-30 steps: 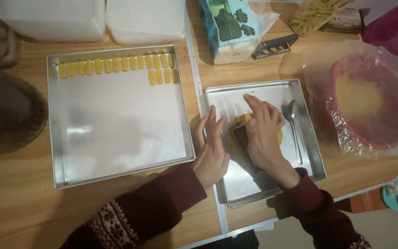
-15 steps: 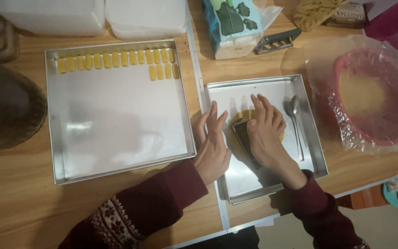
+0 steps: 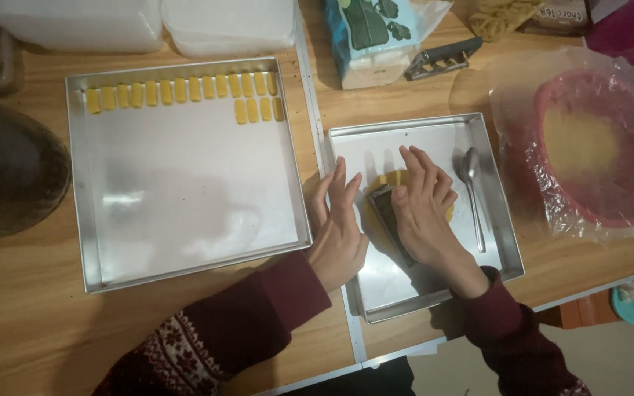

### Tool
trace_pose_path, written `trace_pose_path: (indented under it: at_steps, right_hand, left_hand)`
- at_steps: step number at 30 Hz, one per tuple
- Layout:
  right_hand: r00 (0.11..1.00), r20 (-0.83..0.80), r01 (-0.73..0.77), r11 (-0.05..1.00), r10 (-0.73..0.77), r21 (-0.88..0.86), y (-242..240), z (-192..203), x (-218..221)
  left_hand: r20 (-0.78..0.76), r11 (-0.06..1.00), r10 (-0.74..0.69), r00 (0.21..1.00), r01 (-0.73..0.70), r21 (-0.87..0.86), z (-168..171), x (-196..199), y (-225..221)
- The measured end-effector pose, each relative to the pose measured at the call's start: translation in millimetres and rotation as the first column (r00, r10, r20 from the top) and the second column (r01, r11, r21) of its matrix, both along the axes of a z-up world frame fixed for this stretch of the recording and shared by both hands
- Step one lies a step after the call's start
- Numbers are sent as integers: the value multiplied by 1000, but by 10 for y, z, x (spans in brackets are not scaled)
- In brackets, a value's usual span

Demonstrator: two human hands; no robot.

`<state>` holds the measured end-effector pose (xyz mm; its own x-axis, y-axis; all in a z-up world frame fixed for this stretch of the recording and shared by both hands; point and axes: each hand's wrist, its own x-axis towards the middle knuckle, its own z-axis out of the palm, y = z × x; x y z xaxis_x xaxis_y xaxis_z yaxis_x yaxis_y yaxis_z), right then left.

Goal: Flattening dough with a spoon, cutting it into strips with a roller tool, and arranging the pieces on a tray.

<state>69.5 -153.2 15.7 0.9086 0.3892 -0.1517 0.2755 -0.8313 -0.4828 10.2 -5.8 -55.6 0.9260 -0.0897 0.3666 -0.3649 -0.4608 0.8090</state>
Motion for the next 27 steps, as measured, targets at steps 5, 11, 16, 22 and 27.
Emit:
trace_pose_path:
  at_steps: [5,11,16,22,27]
  right_hand:
    - [1000,-25,13,999,-14,-32,14,91,-2]
    - [1000,3,4,1000,-4,26,162,371,132]
    - [993,77,-86,996,87,-14,307,169,332]
    - [982,102,-161,987,158,19,312,-23,424]
    - [984,80,-166,985,161,51,320,36,401]
  left_hand:
    - [-4,1000,-10,1000,10,4,-13,0,8]
    - [3,1000,-21,1000,21,4,53,-6,38]
    - [9,1000,5,1000,-5,-7,37,9,-11]
    - [21,998,2,1000,-1,-56,33,23,-21]
    - [38,998,6,999,-4,-61,39,10,-21]
